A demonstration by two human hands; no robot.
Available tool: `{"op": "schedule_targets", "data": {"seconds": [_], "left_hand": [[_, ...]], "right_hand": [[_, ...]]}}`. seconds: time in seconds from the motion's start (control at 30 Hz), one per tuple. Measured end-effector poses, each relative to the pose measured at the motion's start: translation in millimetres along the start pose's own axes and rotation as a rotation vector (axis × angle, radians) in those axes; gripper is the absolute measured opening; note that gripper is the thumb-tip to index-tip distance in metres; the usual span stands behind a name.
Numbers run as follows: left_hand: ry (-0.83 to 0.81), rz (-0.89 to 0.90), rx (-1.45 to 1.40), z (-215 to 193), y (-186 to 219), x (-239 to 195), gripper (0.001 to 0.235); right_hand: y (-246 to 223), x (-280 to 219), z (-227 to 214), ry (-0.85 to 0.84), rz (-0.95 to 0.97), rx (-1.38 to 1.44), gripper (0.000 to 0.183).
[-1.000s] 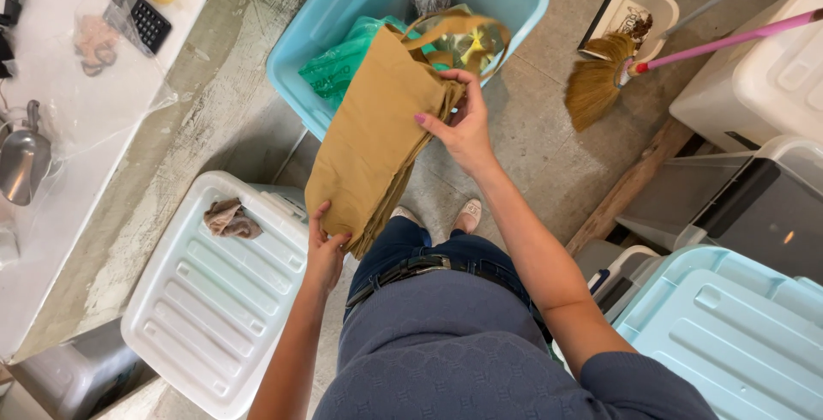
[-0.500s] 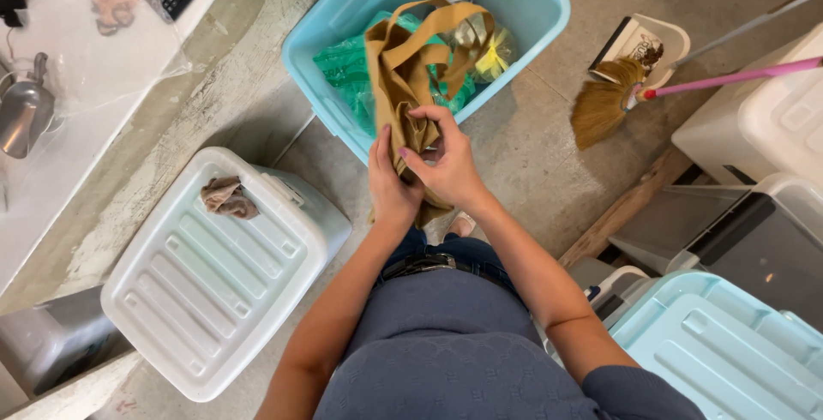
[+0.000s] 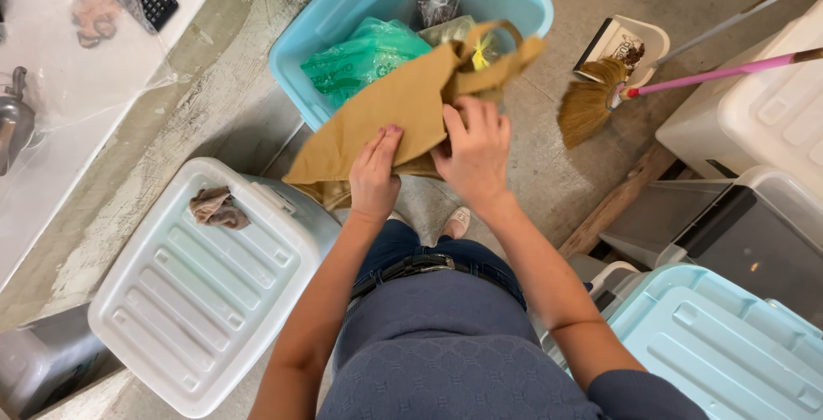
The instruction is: Folding a tote bag and securing lids on plastic storage bins
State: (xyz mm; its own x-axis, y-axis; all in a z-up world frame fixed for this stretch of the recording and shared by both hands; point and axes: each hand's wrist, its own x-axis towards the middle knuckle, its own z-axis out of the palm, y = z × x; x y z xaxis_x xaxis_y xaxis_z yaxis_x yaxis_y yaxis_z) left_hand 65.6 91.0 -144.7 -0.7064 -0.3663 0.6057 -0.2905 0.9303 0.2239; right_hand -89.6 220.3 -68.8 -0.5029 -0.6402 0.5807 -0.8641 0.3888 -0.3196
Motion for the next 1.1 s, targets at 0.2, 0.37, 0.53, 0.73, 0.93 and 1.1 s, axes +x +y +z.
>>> {"op": "schedule_targets", "data": {"seconds": [0.2, 0.37, 0.53, 0.73, 0.93, 1.1], "left_hand": [[-0.116, 0.004, 0.058, 19, -19, -18, 0.068], [-0.190, 0.000, 0.044, 17, -14, -17, 0.067], [-0.216, -0.045, -0.046, 1, -17, -4, 0.066], [-0.329, -0.399, -0.391, -42, -28, 11, 0.071], [-0.692, -0.463, -0.523, -46, -32, 24, 0.066], [-0.858, -0.638, -0.649, -50, -47, 15, 0.056]], "right_hand": [[23, -24, 46, -0.159, 0.069, 0.237, 0.043], [23, -22, 39, -0.073, 0.067, 0.214, 0.039], [37, -22, 39, 0.073, 0.111, 0.202, 0.036], [56, 13, -23, 0.069, 0.321, 0.694, 0.029], [50, 19, -16, -0.607, -0.169, 0.367, 0.070], [77, 24, 6, -0.511, 0.141, 0.937, 0.012]]}}
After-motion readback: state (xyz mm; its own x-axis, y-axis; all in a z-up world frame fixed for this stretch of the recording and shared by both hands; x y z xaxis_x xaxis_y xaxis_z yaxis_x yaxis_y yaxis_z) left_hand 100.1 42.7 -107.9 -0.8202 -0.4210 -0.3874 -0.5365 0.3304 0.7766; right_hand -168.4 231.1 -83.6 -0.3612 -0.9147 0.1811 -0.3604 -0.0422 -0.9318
